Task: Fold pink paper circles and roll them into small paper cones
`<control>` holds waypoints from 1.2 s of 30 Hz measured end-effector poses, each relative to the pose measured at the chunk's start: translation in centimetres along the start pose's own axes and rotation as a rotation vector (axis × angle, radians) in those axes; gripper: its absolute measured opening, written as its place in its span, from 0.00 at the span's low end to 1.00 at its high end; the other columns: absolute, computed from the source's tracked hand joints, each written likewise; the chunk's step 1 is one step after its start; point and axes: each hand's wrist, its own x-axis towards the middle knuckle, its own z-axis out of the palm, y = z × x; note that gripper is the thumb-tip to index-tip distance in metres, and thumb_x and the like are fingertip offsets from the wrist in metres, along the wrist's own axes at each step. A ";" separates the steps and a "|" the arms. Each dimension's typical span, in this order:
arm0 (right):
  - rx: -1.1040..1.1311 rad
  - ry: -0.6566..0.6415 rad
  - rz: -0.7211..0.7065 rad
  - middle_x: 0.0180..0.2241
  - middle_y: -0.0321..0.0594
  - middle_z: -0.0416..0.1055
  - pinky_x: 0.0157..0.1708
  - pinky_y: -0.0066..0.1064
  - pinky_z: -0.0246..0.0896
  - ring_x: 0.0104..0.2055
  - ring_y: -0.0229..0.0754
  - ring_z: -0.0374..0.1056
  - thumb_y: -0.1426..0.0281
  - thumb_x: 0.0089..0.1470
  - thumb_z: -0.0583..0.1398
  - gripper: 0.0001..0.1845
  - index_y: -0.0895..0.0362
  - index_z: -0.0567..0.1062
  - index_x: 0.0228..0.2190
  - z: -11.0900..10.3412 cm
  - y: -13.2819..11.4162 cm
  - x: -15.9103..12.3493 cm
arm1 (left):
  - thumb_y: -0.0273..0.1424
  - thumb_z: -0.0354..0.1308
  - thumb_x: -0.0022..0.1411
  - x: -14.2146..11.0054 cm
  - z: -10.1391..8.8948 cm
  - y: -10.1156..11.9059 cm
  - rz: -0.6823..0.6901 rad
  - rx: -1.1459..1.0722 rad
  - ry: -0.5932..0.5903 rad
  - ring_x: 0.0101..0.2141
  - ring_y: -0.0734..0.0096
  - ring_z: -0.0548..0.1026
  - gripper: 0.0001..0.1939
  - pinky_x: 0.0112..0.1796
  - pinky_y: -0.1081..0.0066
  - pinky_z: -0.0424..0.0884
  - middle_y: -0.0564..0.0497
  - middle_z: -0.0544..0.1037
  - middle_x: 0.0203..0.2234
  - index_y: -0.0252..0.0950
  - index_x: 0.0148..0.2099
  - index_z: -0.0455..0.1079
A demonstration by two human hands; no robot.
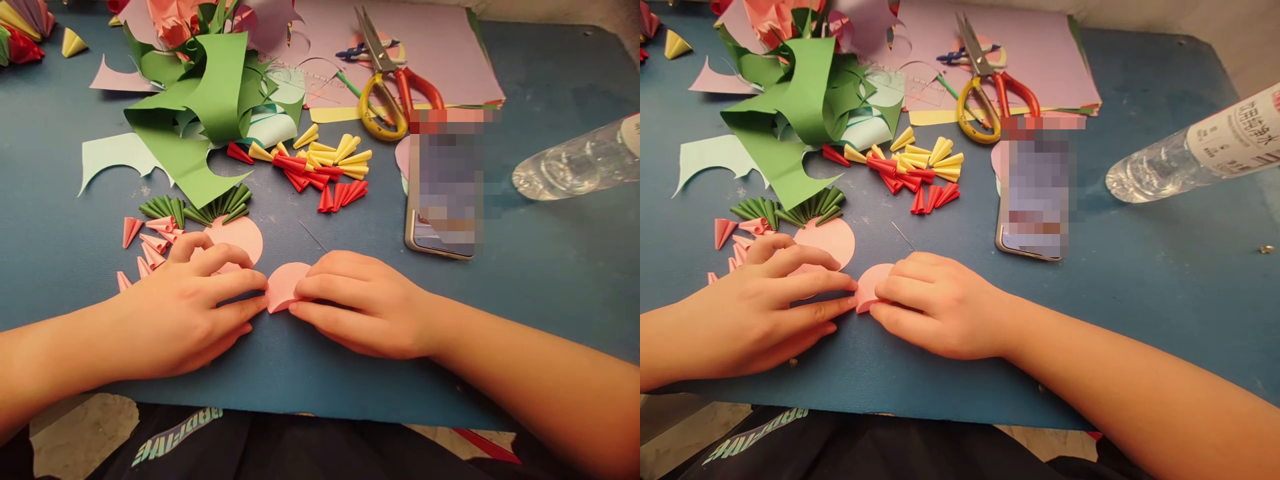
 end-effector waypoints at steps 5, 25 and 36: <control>-0.132 -0.004 0.004 0.48 0.51 0.78 0.48 0.47 0.70 0.50 0.53 0.69 0.75 0.63 0.64 0.06 0.58 0.80 0.43 -0.1 0.1 -0.5 | 0.28 0.57 0.74 0.0 -0.1 0.1 -0.012 -0.028 -0.015 0.54 0.52 0.73 0.10 0.53 0.50 0.57 0.50 0.82 0.56 0.38 0.53 0.76; -0.150 -0.114 -0.006 0.43 0.47 0.79 0.48 0.43 0.64 0.46 0.48 0.68 0.72 0.66 0.62 0.09 0.60 0.80 0.45 0.0 0.1 -0.2 | 0.27 0.57 0.71 0.0 -0.2 0.1 -0.053 -0.030 0.015 0.49 0.53 0.75 0.12 0.51 0.50 0.64 0.43 0.82 0.48 0.38 0.55 0.75; -0.083 -0.085 -0.003 0.40 0.50 0.78 0.41 0.39 0.70 0.40 0.45 0.69 0.74 0.67 0.61 0.08 0.62 0.80 0.44 0.2 0.3 -0.3 | 0.28 0.56 0.73 -0.2 0.1 0.0 0.002 -0.028 -0.066 0.41 0.59 0.73 0.18 0.52 0.48 0.63 0.46 0.80 0.41 0.41 0.62 0.73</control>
